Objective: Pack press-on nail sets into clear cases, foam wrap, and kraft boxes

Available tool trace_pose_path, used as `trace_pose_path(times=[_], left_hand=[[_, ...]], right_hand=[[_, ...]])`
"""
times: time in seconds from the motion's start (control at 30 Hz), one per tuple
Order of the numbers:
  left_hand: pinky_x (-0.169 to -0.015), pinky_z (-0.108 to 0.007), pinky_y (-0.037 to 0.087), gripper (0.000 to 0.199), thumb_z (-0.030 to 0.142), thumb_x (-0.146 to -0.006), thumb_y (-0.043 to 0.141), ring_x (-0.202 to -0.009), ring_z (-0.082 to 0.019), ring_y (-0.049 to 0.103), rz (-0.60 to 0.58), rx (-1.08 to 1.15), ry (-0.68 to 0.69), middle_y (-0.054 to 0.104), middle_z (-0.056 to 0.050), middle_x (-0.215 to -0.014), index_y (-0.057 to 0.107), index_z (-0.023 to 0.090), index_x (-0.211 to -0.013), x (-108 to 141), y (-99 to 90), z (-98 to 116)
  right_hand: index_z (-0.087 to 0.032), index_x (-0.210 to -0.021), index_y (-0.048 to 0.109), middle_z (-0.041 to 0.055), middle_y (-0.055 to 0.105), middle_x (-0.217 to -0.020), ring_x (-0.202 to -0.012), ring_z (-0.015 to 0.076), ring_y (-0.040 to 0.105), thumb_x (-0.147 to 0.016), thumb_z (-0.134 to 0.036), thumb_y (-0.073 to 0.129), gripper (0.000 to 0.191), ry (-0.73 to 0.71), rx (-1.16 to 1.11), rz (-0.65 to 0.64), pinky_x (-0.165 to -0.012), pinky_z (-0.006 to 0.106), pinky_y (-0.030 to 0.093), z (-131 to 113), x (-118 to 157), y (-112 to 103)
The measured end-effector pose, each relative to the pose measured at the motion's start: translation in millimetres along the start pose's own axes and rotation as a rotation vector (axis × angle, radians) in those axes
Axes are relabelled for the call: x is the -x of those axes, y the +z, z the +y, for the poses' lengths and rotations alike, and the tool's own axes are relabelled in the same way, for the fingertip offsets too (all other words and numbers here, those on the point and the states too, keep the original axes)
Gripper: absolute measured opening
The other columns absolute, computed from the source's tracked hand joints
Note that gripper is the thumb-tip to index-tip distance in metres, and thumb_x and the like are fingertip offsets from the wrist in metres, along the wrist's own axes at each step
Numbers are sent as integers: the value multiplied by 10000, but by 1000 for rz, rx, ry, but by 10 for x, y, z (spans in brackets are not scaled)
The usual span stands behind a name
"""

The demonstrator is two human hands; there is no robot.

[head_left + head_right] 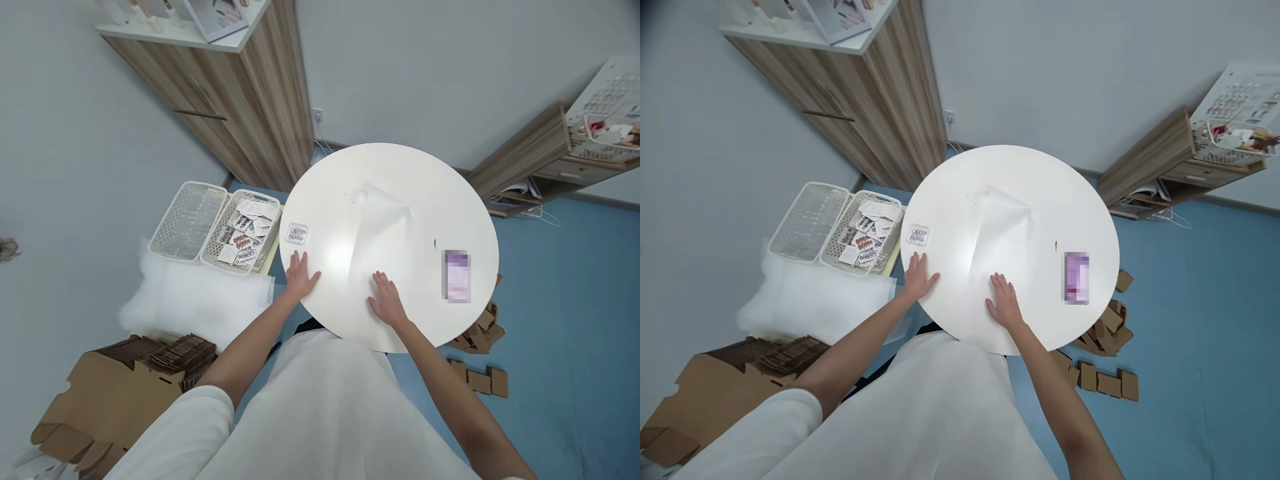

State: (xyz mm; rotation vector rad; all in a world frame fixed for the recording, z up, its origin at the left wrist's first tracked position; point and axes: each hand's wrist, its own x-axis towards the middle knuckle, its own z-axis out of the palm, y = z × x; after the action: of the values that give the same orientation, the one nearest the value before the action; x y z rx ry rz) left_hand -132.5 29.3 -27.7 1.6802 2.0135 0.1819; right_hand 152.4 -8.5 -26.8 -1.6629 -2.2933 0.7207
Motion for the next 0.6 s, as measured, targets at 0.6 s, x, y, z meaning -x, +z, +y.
trace_pose_path(times=[0.6], left_hand=[[-1022, -337, 276, 499, 340, -830, 384, -1256, -221, 327, 22, 905, -189, 338, -76, -1380, 355, 194, -1306, -846, -236, -661]], right_hand=[[-266, -1343, 258, -19, 222, -1439, -1305, 172, 229, -756, -376, 505, 646, 523, -1268, -238, -1062, 364, 216, -1520, -1793, 472]])
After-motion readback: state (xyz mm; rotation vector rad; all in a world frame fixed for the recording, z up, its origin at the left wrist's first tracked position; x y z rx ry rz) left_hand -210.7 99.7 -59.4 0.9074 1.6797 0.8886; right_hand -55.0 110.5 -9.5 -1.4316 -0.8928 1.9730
